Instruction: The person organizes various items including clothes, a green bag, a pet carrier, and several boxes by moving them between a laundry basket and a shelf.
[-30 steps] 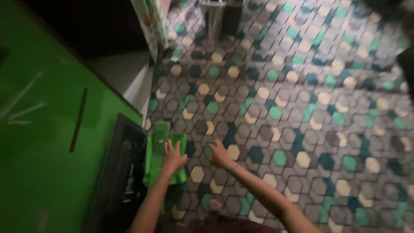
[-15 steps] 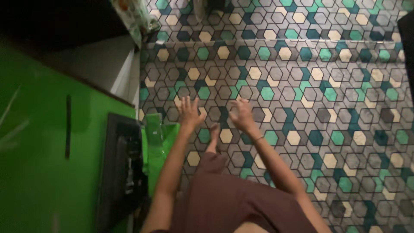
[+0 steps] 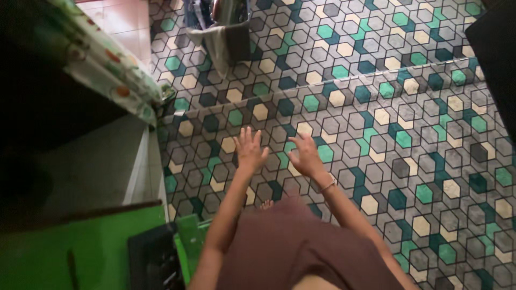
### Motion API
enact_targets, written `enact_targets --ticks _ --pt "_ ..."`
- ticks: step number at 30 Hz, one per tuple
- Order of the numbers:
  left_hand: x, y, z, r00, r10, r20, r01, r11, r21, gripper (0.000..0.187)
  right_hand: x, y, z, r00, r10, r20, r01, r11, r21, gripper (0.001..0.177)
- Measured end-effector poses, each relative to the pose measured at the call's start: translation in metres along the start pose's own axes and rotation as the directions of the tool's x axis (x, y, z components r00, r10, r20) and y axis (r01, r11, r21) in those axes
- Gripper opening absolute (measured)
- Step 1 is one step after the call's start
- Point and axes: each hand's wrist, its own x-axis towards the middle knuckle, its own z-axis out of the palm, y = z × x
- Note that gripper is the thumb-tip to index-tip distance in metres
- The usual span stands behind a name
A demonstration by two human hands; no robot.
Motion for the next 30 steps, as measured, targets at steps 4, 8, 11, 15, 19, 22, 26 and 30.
enact_targets --ticks 4,8,11,15,19,22,26,30 --pt "0.087 0.015 -0.001 0.998 0.063 0.002 -0.063 0.998 0.001 0.083 0.090 0.052 -0.001 0.999 0.032 0.003 -0.032 0.998 -0.047 0.054" --pt "0.195 0.015 0.013 0.997 0.062 -0.033 -0.062 0.998 0.010 0.081 0.185 0.100 -0.014 0.998 0.045 0.047 -0.040 0.994 -0.106 0.055" --pt "0.269 0.011 0.025 0.996 0.049 -0.079 -0.047 0.999 0.026 0.080 0.270 0.131 -0.030 0.993 0.090 0.081 -0.081 0.990 -0.113 0.055" --pt "0.381 0.002 0.024 0.994 -0.042 -0.097 0.045 0.999 0.024 0.081 0.386 0.172 -0.044 0.996 0.031 0.084 -0.019 0.990 -0.139 0.060" --pt "0.468 -0.012 0.011 0.983 -0.151 -0.104 0.154 0.988 0.026 0.079 0.494 0.205 -0.048 0.989 -0.015 0.146 0.034 0.992 -0.126 0.063" --pt "0.538 -0.035 0.001 0.968 -0.248 -0.049 0.248 0.969 -0.004 0.080 0.583 0.220 -0.038 0.985 -0.048 0.167 0.068 0.990 -0.119 0.064" --pt "0.639 -0.089 0.014 0.949 -0.302 -0.084 0.305 0.952 0.026 0.081 0.697 0.259 -0.012 0.979 -0.115 0.167 0.128 0.989 -0.073 0.065" --pt "0.753 -0.144 0.019 0.942 -0.330 -0.057 0.330 0.944 -0.001 0.081 0.815 0.296 0.004 0.982 -0.124 0.141 0.133 0.990 -0.052 0.066"
